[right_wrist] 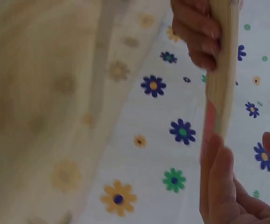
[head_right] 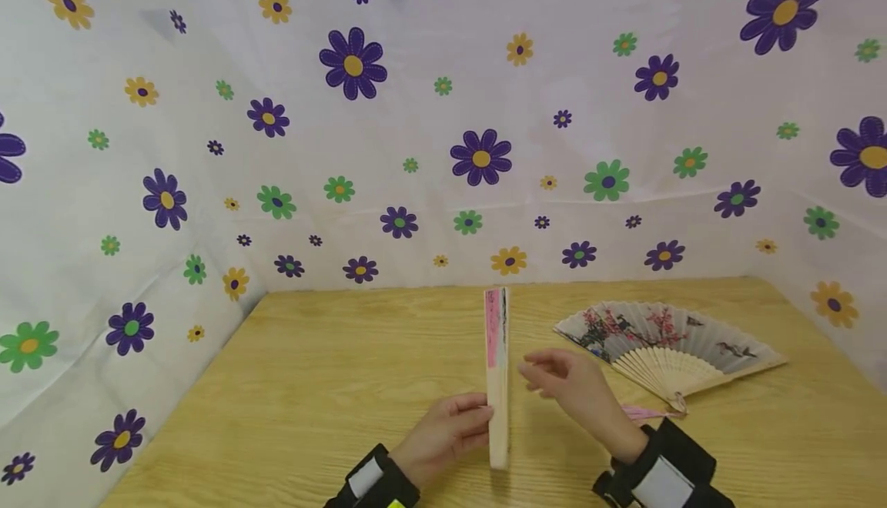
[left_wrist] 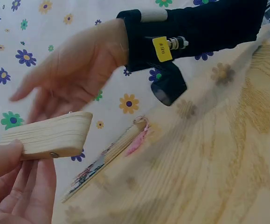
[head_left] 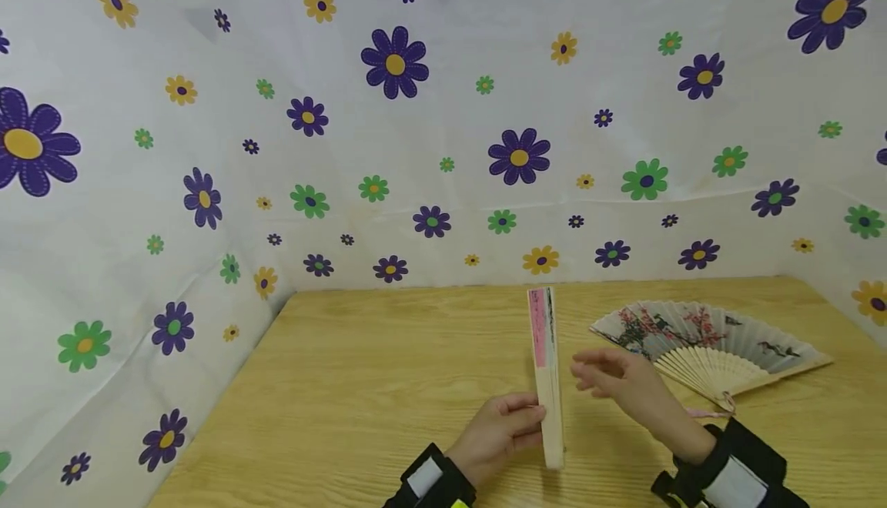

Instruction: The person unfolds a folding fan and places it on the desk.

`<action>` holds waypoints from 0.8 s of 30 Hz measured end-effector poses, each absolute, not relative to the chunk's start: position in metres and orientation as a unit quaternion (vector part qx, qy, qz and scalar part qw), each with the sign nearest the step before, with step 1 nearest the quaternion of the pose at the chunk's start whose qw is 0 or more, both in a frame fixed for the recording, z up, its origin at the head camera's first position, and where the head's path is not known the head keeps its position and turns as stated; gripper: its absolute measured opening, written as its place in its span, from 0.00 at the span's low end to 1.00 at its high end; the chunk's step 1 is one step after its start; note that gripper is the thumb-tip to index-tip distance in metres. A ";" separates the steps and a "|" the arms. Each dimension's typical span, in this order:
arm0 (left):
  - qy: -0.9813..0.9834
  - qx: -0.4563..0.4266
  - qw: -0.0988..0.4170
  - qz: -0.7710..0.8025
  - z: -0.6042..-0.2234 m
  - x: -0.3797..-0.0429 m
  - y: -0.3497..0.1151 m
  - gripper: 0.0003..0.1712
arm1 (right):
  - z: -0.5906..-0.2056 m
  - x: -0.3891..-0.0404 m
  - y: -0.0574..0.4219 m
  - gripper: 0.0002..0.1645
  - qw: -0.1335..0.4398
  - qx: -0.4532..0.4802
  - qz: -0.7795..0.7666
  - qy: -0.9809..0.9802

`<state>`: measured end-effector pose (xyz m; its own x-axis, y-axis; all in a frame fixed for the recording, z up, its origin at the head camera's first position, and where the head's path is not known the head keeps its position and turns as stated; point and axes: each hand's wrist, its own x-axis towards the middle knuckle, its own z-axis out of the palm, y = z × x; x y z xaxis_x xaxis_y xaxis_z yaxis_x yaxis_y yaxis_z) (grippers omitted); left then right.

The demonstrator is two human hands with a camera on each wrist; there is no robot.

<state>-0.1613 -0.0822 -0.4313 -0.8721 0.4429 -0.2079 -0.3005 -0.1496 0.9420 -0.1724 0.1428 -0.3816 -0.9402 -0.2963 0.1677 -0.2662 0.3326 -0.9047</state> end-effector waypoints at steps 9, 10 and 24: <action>0.678 0.069 0.215 0.700 -0.443 -0.156 -0.072 0.17 | -0.406 -0.171 0.136 0.20 0.160 -0.110 -0.590 0.784; 0.684 0.068 0.210 0.695 -0.443 -0.155 -0.072 0.17 | -0.407 -0.170 0.136 0.19 0.157 -0.108 -0.593 0.783; 0.685 0.059 0.183 0.702 -0.441 -0.153 -0.071 0.16 | -0.410 -0.167 0.134 0.17 0.142 -0.077 -0.606 0.779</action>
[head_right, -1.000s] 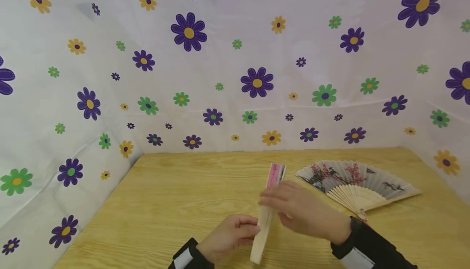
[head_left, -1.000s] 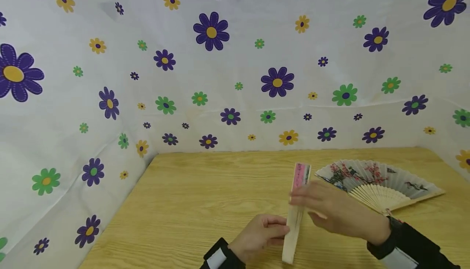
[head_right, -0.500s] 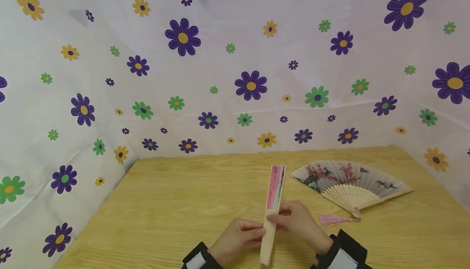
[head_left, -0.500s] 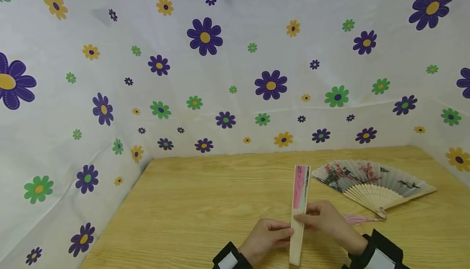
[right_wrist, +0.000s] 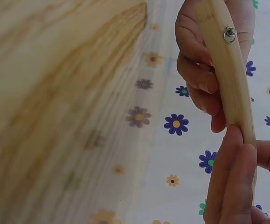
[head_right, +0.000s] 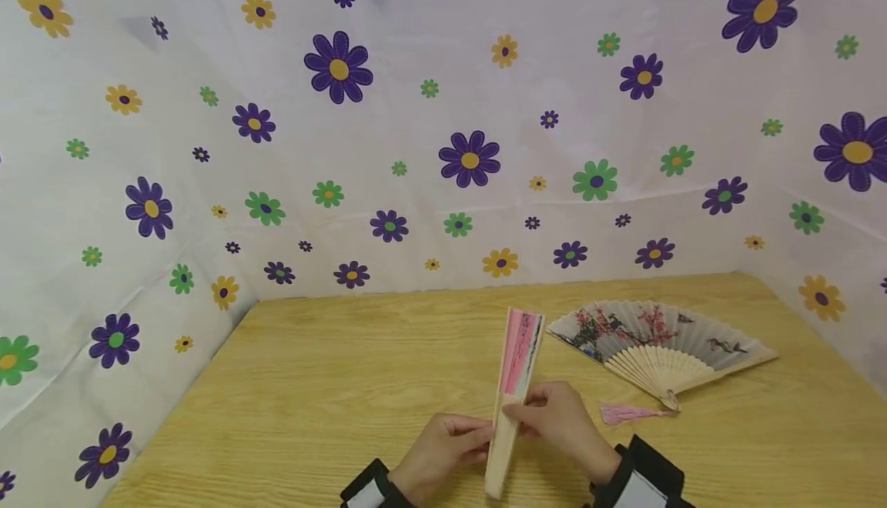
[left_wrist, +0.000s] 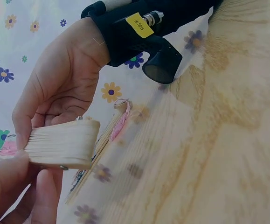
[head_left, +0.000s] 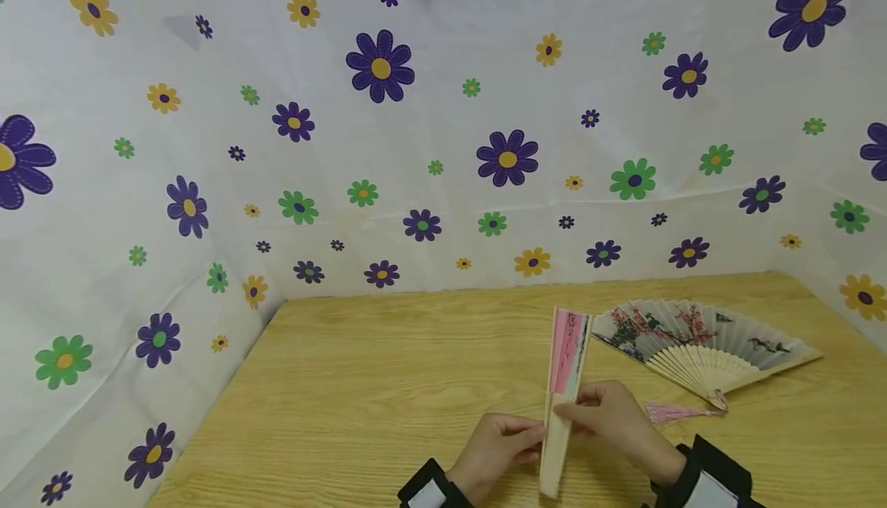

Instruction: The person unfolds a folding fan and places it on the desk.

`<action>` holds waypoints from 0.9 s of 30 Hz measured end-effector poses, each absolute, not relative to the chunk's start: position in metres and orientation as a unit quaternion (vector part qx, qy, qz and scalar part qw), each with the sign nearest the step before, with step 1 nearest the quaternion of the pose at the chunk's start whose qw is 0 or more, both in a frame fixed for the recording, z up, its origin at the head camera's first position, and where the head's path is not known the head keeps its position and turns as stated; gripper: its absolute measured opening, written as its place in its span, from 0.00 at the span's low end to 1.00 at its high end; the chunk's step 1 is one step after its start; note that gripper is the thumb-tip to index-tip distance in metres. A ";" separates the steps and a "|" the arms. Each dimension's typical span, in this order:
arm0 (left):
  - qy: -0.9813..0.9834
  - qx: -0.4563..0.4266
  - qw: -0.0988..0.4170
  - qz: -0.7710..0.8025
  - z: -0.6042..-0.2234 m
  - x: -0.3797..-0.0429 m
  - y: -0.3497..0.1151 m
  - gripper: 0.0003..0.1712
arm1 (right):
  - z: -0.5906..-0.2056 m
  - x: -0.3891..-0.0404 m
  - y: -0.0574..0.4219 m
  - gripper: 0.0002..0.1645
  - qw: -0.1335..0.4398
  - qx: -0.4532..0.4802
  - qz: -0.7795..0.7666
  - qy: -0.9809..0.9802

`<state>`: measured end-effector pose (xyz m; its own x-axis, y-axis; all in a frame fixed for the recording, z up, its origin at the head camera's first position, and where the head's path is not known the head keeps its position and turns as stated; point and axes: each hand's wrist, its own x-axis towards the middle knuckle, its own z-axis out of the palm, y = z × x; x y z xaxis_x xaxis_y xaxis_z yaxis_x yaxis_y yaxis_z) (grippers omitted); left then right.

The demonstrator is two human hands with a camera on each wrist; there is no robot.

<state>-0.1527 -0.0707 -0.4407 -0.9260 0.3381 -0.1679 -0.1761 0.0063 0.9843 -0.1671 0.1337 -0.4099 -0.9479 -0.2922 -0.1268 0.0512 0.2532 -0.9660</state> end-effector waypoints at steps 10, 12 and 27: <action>0.704 0.059 0.178 0.685 -0.440 -0.153 -0.070 0.16 | -0.409 -0.167 0.133 0.17 0.120 -0.066 -0.584 0.800; 0.705 0.059 0.175 0.685 -0.439 -0.153 -0.070 0.16 | -0.409 -0.168 0.133 0.16 0.114 -0.055 -0.583 0.803; 0.697 0.032 0.173 0.695 -0.443 -0.156 -0.071 0.16 | -0.408 -0.171 0.138 0.15 0.103 -0.029 -0.564 0.819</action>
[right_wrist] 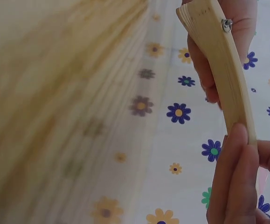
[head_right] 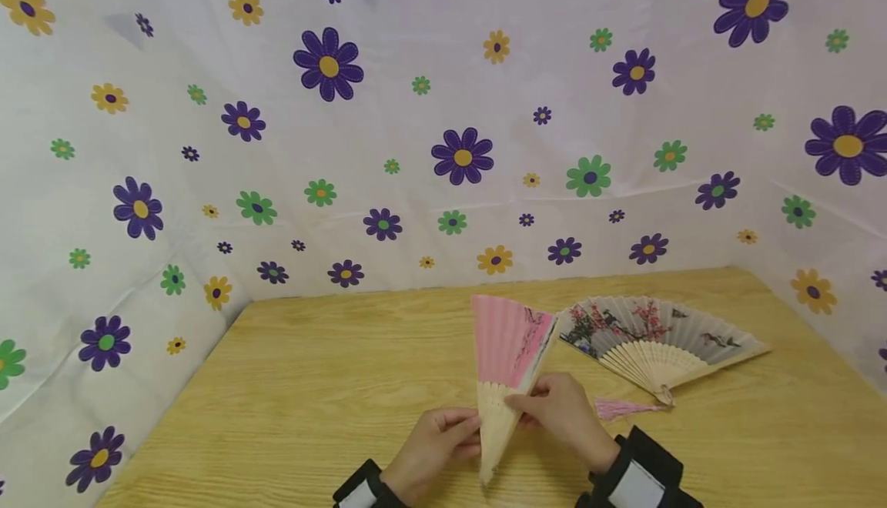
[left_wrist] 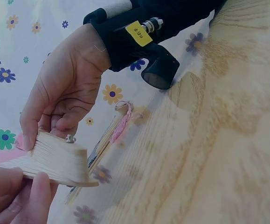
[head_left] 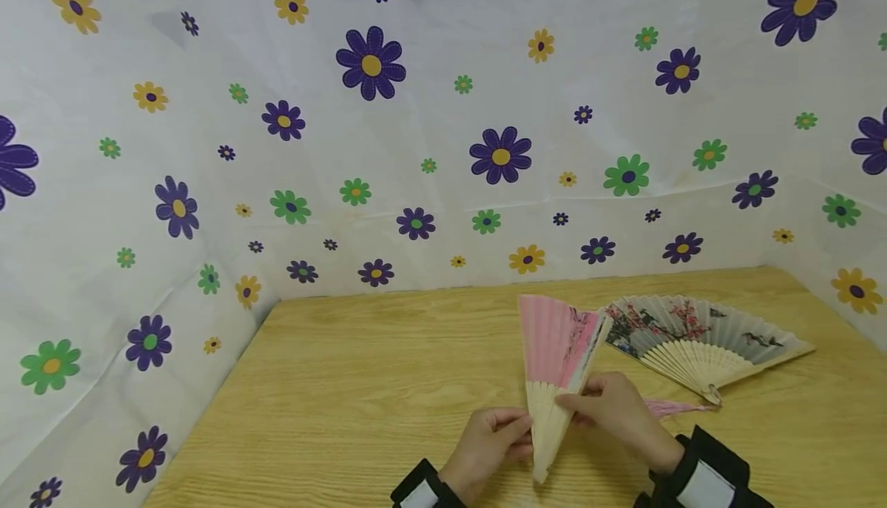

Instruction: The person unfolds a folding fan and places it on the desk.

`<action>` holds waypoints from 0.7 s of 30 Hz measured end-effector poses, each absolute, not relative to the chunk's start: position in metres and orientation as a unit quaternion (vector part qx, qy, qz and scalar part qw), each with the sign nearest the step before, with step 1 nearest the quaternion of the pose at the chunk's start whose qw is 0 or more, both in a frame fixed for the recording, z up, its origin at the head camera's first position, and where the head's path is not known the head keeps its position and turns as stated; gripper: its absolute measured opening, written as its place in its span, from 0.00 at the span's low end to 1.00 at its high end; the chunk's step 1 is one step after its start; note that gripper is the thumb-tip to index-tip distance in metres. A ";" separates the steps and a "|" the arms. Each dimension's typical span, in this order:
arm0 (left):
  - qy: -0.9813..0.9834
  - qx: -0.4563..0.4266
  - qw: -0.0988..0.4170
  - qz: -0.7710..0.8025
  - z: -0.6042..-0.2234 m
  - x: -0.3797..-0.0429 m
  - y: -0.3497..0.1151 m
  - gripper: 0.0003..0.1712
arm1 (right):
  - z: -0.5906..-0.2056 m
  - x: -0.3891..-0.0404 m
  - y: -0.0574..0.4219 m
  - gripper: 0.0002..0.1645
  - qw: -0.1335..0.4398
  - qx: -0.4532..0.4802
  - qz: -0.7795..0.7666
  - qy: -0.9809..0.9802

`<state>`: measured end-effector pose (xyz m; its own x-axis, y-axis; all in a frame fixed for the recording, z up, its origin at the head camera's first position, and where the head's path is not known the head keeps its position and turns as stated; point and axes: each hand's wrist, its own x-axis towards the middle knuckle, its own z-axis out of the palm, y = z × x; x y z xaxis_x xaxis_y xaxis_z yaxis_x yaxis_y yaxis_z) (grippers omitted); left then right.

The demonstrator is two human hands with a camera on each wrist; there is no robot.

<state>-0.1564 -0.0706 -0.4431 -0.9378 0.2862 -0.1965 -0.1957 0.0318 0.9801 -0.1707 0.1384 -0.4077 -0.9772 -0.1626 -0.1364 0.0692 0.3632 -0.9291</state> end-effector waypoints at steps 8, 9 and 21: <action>0.684 0.029 0.161 0.711 -0.441 -0.156 -0.070 0.16 | -0.407 -0.172 0.139 0.17 0.101 -0.019 -0.568 0.816; 0.684 0.027 0.158 0.712 -0.441 -0.156 -0.070 0.16 | -0.407 -0.172 0.139 0.17 0.097 -0.019 -0.566 0.819; 0.682 0.018 0.140 0.717 -0.442 -0.156 -0.070 0.16 | -0.404 -0.174 0.144 0.21 0.090 -0.029 -0.549 0.830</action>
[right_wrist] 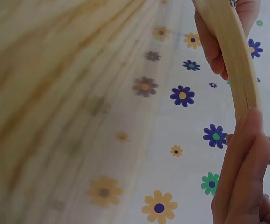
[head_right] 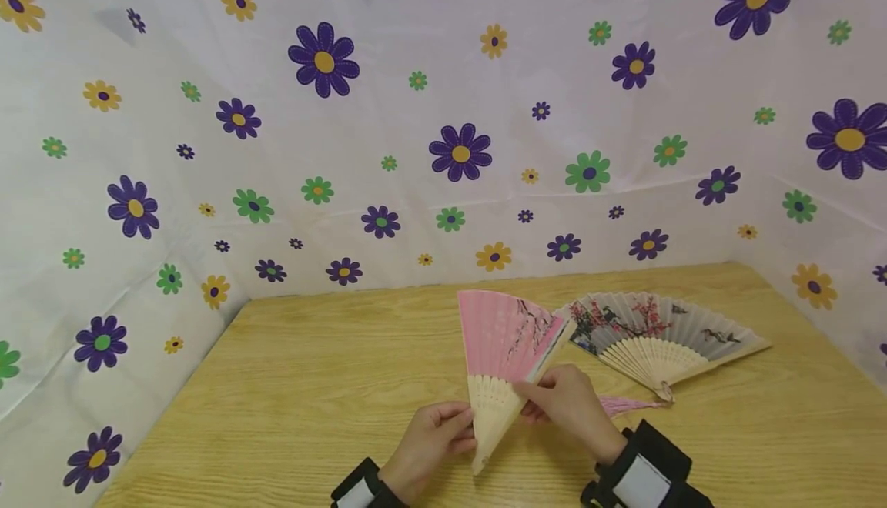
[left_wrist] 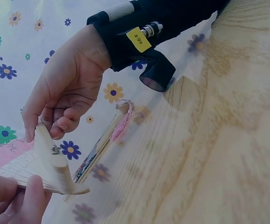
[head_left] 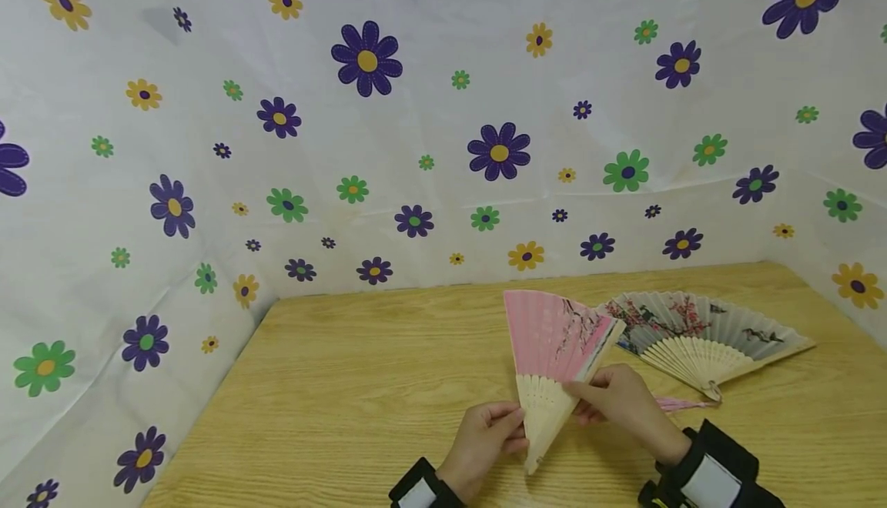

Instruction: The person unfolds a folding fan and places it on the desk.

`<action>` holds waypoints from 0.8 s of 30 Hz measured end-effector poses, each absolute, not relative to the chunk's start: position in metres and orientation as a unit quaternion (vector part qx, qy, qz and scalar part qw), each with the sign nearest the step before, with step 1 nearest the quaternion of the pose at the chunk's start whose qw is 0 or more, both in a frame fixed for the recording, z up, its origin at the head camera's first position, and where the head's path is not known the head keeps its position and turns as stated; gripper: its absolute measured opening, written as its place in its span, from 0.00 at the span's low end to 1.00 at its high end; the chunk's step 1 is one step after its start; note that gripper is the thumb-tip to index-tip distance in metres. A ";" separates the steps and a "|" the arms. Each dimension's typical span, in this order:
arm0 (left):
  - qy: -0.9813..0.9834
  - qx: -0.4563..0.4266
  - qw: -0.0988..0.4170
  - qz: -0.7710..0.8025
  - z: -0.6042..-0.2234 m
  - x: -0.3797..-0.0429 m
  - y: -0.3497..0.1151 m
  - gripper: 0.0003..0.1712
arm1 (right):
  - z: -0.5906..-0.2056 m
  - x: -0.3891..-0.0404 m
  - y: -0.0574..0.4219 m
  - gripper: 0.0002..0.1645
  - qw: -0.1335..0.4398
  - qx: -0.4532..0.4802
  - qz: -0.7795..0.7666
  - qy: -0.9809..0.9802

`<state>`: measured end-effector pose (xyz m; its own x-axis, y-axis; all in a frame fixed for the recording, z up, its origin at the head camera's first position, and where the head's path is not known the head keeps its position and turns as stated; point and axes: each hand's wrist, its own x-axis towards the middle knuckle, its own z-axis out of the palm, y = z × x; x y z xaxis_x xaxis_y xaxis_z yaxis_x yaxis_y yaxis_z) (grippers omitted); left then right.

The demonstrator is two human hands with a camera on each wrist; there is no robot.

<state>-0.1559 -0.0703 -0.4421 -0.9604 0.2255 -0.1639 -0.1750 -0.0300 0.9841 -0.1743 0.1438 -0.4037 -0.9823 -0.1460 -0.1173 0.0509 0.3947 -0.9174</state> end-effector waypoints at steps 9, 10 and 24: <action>0.707 0.014 0.116 0.698 -0.439 -0.158 -0.074 0.15 | -0.399 -0.175 0.150 0.23 0.072 -0.030 -0.538 0.839; 0.707 0.012 0.115 0.698 -0.438 -0.158 -0.075 0.15 | -0.399 -0.176 0.151 0.23 0.071 -0.029 -0.540 0.838; 0.693 0.001 0.114 0.712 -0.436 -0.157 -0.076 0.16 | -0.395 -0.178 0.157 0.23 0.069 -0.015 -0.536 0.841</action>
